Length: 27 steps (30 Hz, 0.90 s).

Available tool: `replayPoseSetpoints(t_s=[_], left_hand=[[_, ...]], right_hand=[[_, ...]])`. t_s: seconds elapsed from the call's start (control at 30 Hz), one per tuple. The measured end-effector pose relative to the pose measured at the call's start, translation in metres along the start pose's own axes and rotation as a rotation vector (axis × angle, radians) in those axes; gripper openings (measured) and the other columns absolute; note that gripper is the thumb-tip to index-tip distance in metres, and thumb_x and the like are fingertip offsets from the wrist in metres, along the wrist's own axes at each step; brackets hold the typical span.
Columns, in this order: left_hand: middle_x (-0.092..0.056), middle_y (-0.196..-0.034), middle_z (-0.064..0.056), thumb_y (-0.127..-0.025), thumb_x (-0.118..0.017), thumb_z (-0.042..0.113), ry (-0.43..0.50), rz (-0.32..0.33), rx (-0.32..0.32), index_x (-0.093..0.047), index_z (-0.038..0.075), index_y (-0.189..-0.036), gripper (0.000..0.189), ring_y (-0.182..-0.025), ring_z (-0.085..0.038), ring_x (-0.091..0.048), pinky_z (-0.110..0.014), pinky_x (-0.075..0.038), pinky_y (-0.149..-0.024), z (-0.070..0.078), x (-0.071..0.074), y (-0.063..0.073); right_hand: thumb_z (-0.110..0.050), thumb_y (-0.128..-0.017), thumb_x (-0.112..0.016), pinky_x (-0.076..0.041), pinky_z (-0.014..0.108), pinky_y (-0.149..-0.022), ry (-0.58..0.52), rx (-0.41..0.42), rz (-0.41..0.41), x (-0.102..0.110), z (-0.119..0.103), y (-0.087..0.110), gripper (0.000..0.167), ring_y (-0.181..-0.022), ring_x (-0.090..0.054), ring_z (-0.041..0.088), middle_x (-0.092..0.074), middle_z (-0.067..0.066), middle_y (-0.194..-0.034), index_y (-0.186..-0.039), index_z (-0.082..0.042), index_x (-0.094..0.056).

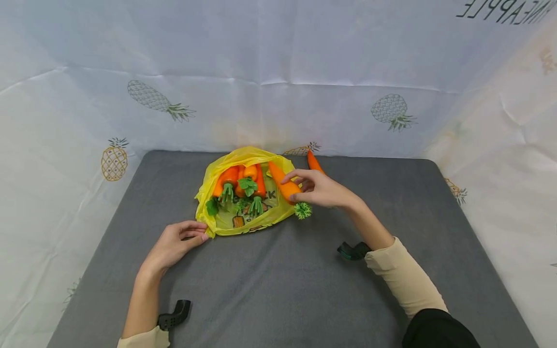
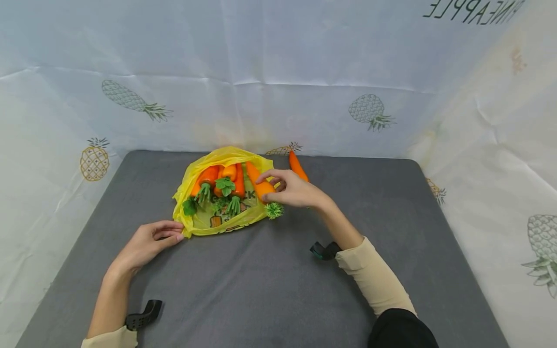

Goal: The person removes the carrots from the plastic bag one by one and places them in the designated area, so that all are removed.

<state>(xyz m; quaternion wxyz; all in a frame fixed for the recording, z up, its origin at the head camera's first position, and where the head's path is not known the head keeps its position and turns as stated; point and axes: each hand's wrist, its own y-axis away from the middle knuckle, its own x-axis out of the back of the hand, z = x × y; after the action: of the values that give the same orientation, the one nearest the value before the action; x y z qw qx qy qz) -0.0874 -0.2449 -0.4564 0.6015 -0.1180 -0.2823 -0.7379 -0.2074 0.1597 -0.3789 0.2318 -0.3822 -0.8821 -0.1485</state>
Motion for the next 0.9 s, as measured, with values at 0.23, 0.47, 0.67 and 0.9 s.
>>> replayPoseSetpoints(t_s=[0.23,0.47,0.67,0.9], left_hand=[[-0.078,-0.125,-0.018,-0.104,-0.076,0.022,0.013,-0.006,0.002,-0.069,-0.002,-0.137,0.042,-0.104,-0.008,-0.073,-0.018,-0.055,-0.082,0.002,-0.001,0.001],[-0.078,-0.125,-0.018,-0.104,-0.076,0.023,0.014,-0.006,-0.001,-0.068,-0.002,-0.138,0.042,-0.104,-0.007,-0.073,-0.018,-0.055,-0.083,0.002,-0.001,0.001],[-0.078,-0.125,-0.017,-0.105,-0.075,0.024,0.012,-0.004,-0.003,-0.069,-0.002,-0.137,0.041,-0.102,-0.006,-0.072,-0.018,-0.055,-0.082,0.002,-0.001,0.001],[-0.078,-0.125,-0.018,-0.105,-0.076,0.024,0.008,-0.004,0.005,-0.069,-0.002,-0.137,0.042,-0.105,-0.009,-0.073,-0.017,-0.055,-0.083,0.002,0.0,0.001]], right_hand=[[-0.017,-0.101,-0.075,-0.06,0.047,-0.105,-0.023,-0.017,0.025,0.006,-0.006,0.012,0.041,-0.113,-0.074,0.026,-0.067,0.015,-0.139,-0.141,-0.015,-0.066],[-0.016,-0.101,-0.076,-0.058,0.047,-0.103,-0.022,0.014,0.063,0.017,-0.005,0.023,0.043,-0.11,-0.071,0.028,-0.068,0.014,-0.136,-0.143,-0.014,-0.065],[-0.013,-0.101,-0.075,-0.059,0.043,-0.102,-0.003,0.001,0.115,0.031,0.002,0.032,0.046,-0.119,-0.07,0.032,-0.065,0.015,-0.143,-0.145,-0.012,-0.064],[-0.01,-0.103,-0.073,-0.059,0.027,-0.092,-0.011,-0.036,0.17,0.047,0.016,0.041,0.045,-0.115,-0.071,0.035,-0.06,0.018,-0.151,-0.147,-0.01,-0.062]])
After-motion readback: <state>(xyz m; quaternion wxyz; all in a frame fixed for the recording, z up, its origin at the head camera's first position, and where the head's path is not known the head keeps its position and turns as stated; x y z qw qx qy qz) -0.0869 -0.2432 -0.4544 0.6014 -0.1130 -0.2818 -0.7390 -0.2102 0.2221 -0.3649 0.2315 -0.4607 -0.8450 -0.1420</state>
